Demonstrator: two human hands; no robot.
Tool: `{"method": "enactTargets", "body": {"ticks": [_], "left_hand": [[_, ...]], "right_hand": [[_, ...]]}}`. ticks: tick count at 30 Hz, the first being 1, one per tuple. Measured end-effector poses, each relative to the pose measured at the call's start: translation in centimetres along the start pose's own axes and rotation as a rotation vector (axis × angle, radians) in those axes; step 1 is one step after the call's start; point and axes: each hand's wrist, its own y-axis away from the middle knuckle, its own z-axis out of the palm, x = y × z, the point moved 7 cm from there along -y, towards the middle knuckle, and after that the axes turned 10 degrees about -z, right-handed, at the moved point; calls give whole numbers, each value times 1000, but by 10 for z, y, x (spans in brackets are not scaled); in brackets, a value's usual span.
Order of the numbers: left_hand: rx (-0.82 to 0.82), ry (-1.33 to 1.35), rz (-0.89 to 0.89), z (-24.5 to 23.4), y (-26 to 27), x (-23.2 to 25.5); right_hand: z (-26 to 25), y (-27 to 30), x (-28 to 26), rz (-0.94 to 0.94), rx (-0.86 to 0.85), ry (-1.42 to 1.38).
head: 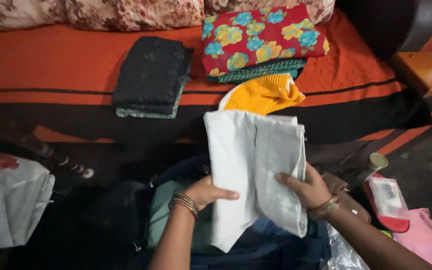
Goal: The person packs folded clothes into a blue backpack. They place several folded garments, including a light green shirt, a patterned top, a white shirt, and a dark garment, into the backpack one by one.
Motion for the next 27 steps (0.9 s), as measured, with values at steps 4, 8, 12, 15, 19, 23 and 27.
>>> {"method": "enactTargets", "body": {"ticks": [4, 8, 12, 15, 19, 23, 27], "left_hand": [[-48, 6, -166, -31, 5, -48], [-4, 40, -421, -43, -1, -99], [-73, -106, -583, -31, -1, -127], [-71, -438, -870, -27, 10, -140], [-242, -818, -1074, -9, 24, -142], [-304, -896, -1052, -12, 25, -130], [104, -467, -588, -45, -15, -69]], "right_hand": [[-18, 12, 57, 149, -124, 41], [-43, 7, 111, 224, -192, 179], [-56, -3, 157, 387, -361, 676], [-53, 2, 186, 450, -586, 1007], [-46, -4, 216, 371, -665, 1164], [-34, 3, 240, 54, -992, 1421], [-66, 19, 236, 144, -483, 1098]]}}
